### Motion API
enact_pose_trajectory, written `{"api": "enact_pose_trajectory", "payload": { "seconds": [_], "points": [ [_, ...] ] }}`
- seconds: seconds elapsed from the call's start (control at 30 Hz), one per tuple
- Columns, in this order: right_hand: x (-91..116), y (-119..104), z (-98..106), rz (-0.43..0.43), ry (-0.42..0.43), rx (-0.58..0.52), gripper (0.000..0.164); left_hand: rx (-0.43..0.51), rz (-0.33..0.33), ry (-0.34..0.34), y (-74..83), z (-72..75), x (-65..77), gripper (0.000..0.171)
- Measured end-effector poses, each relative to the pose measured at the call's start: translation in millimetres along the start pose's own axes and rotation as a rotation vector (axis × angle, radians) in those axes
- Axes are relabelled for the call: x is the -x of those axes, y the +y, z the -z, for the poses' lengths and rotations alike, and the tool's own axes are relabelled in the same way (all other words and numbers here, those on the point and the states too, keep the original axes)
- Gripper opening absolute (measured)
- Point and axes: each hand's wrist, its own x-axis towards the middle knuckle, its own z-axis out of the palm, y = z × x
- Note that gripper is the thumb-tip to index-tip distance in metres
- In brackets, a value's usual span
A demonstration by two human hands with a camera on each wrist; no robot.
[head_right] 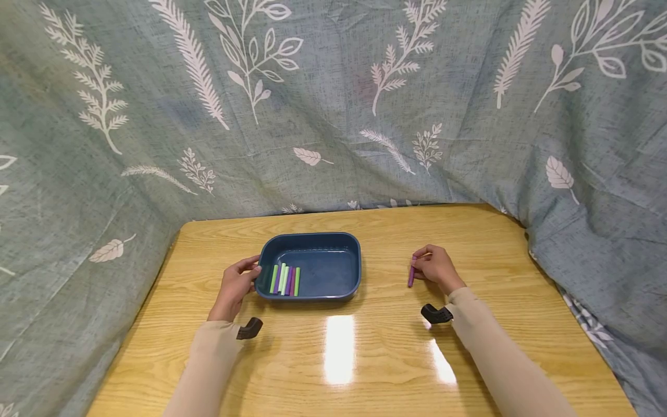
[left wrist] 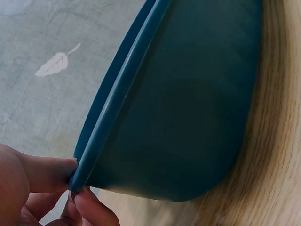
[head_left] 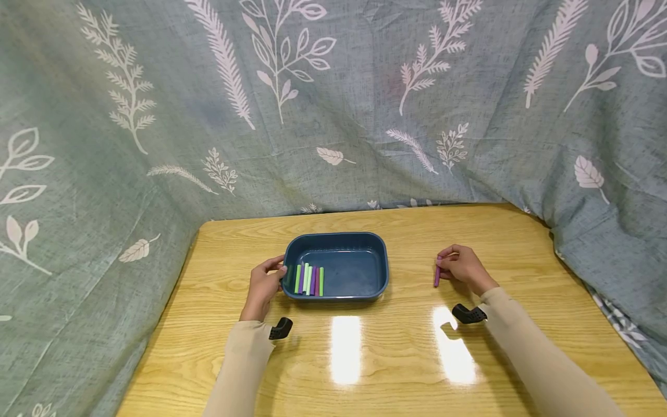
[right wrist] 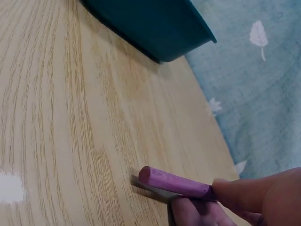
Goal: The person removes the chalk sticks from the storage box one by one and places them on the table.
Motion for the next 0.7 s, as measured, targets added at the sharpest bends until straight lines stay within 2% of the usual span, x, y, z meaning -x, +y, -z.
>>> {"api": "enact_pose_trajectory", "payload": {
  "seconds": [0.47,0.7],
  "points": [
    [2.1,1.0,-6.4,0.062,0.08,0.136,0.022,0.009,0.014,0.0,-1.0,-2.0,-1.7,0.038],
    [0.8,2.1,-7.6,0.07,0.098,0.166,0.021,0.029,0.015,0.001,0.5,-3.0,-1.6,0.038]
  ]
}}
